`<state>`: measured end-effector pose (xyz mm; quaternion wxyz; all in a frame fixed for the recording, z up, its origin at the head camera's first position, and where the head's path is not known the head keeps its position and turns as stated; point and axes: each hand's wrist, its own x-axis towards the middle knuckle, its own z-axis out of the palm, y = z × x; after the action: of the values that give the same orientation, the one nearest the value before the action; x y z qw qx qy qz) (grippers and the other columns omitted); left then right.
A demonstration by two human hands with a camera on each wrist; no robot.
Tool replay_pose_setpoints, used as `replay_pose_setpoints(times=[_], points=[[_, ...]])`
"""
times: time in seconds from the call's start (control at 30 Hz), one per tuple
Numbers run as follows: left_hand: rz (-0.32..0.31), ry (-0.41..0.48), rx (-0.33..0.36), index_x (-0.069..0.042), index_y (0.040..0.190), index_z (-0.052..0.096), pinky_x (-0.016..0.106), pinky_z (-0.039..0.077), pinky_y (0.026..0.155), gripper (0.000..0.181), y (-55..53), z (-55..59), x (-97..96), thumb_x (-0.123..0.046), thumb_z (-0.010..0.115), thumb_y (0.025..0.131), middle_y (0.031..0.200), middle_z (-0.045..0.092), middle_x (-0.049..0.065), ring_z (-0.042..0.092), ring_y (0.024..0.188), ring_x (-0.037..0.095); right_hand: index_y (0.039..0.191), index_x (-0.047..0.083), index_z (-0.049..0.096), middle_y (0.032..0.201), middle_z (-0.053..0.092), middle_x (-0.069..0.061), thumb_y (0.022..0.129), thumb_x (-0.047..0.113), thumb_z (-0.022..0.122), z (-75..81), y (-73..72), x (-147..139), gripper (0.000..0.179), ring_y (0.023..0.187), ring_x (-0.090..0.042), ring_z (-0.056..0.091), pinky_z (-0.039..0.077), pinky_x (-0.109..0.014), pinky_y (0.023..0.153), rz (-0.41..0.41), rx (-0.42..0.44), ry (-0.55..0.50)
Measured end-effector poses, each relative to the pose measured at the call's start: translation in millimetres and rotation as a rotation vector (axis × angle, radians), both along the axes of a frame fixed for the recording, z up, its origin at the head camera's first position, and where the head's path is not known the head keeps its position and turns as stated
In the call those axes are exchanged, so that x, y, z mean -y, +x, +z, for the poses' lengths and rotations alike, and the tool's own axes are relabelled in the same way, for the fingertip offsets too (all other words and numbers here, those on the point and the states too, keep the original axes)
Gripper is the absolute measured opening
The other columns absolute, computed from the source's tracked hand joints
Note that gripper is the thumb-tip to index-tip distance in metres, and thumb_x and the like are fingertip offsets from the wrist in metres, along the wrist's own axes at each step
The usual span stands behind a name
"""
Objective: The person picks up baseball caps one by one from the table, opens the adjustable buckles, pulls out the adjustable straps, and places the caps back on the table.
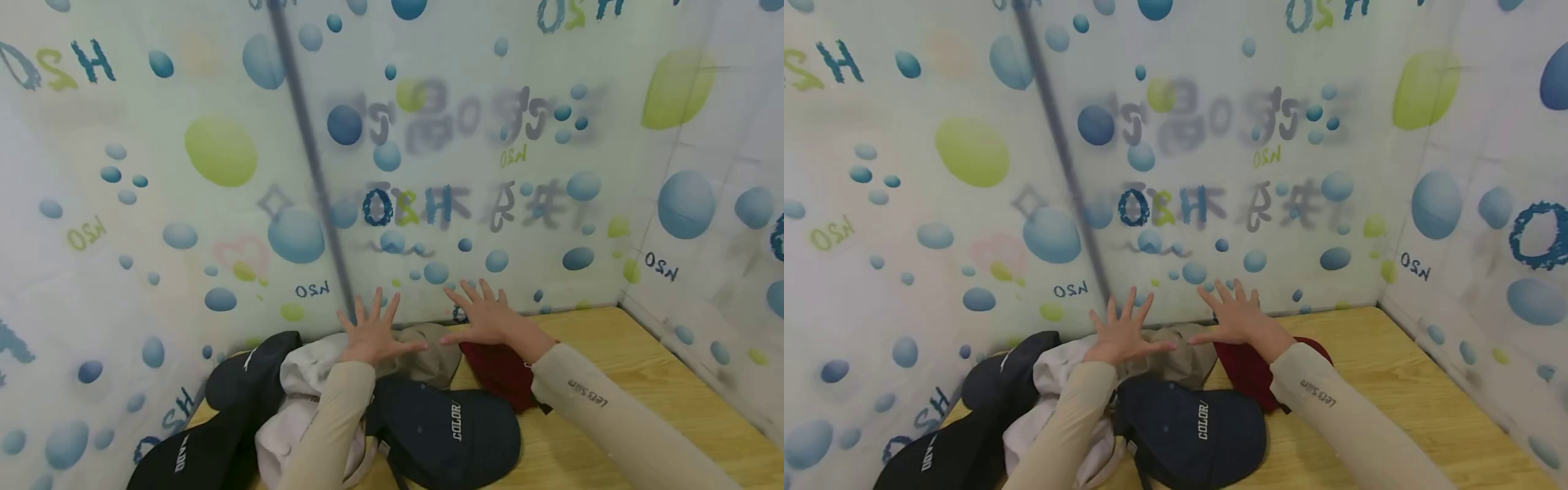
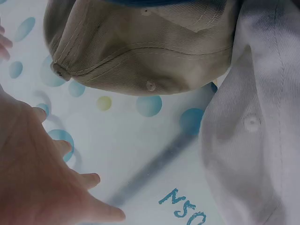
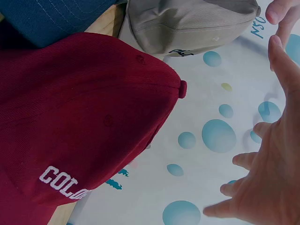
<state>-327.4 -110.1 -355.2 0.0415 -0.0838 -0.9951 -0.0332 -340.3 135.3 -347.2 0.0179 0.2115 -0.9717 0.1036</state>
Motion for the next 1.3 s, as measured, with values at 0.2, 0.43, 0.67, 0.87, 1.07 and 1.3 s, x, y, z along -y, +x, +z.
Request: replay_pose_setpoints(times=[0.2, 0.43, 0.67, 0.87, 1.07, 1.3], points=[[-0.009, -0.008, 0.003, -0.035, 0.161, 0.008, 0.078, 0.004, 0.113, 0.113, -1.1, 2.9, 0.7, -0.085, 0.058, 0.074, 0.170, -0.002, 0.006, -0.003, 0.152, 0.050, 0.160, 0.017, 0.020, 0.166, 0.013, -0.022, 0.083, 0.069, 0.064, 2.2, 0.5, -2, 0.103, 0.148, -0.058, 0.011, 0.017, -0.078, 0.110, 0.016, -0.016, 0.007], [-0.030, -0.004, 0.017, -0.033, 0.161, 0.009, 0.073, 0.005, 0.117, 0.111, 5.1, 7.4, 1.5, -0.084, 0.058, 0.076, 0.170, 0.002, 0.007, 0.000, 0.154, 0.046, 0.160, 0.017, 0.020, 0.165, 0.016, -0.023, 0.084, 0.069, 0.064, 5.2, 3.1, -1, 0.102, 0.146, -0.059, 0.014, 0.021, -0.076, 0.111, 0.024, 0.002, 0.003], [-0.063, -0.012, 0.016, -0.031, 0.161, 0.014, 0.071, 0.008, 0.118, 0.109, 6.9, 10.3, 0.4, -0.083, 0.058, 0.076, 0.169, 0.007, 0.008, 0.006, 0.154, 0.045, 0.160, 0.017, 0.019, 0.165, 0.017, -0.023, 0.084, 0.069, 0.064, 5.3, 2.7, -2, 0.103, 0.147, -0.057, 0.015, 0.021, -0.074, 0.112, 0.026, 0.038, 0.000], [-0.093, 0.003, 0.019, -0.030, 0.160, 0.020, 0.071, 0.013, 0.117, 0.106, 9.7, 10.9, -1.1, -0.081, 0.061, 0.076, 0.169, 0.014, 0.007, 0.014, 0.153, 0.044, 0.160, 0.015, 0.022, 0.164, 0.019, -0.024, 0.084, 0.067, 0.065, 5.3, 5.0, -3, 0.102, 0.147, -0.055, 0.019, 0.023, -0.072, 0.113, 0.043, 0.045, -0.010], [-0.125, 0.023, 0.026, -0.029, 0.158, 0.029, 0.070, 0.019, 0.117, 0.101, 12.0, 9.0, -2.2, -0.078, 0.063, 0.077, 0.167, 0.022, 0.007, 0.024, 0.151, 0.043, 0.158, 0.013, 0.027, 0.163, 0.023, -0.024, 0.085, 0.065, 0.066, 2.0, 8.5, -3, 0.098, 0.147, -0.053, 0.022, 0.031, -0.071, 0.109, 0.054, 0.053, 0.006], [-0.141, 0.032, 0.010, -0.027, 0.155, 0.035, 0.068, 0.021, 0.117, 0.098, 11.9, 10.7, -3.3, -0.077, 0.065, 0.077, 0.164, 0.029, 0.006, 0.031, 0.148, 0.039, 0.153, 0.013, 0.039, 0.160, 0.030, -0.023, 0.086, 0.059, 0.069, 4.2, 9.3, 0, 0.087, 0.145, -0.048, 0.029, 0.037, -0.069, 0.106, 0.053, 0.056, 0.029]])
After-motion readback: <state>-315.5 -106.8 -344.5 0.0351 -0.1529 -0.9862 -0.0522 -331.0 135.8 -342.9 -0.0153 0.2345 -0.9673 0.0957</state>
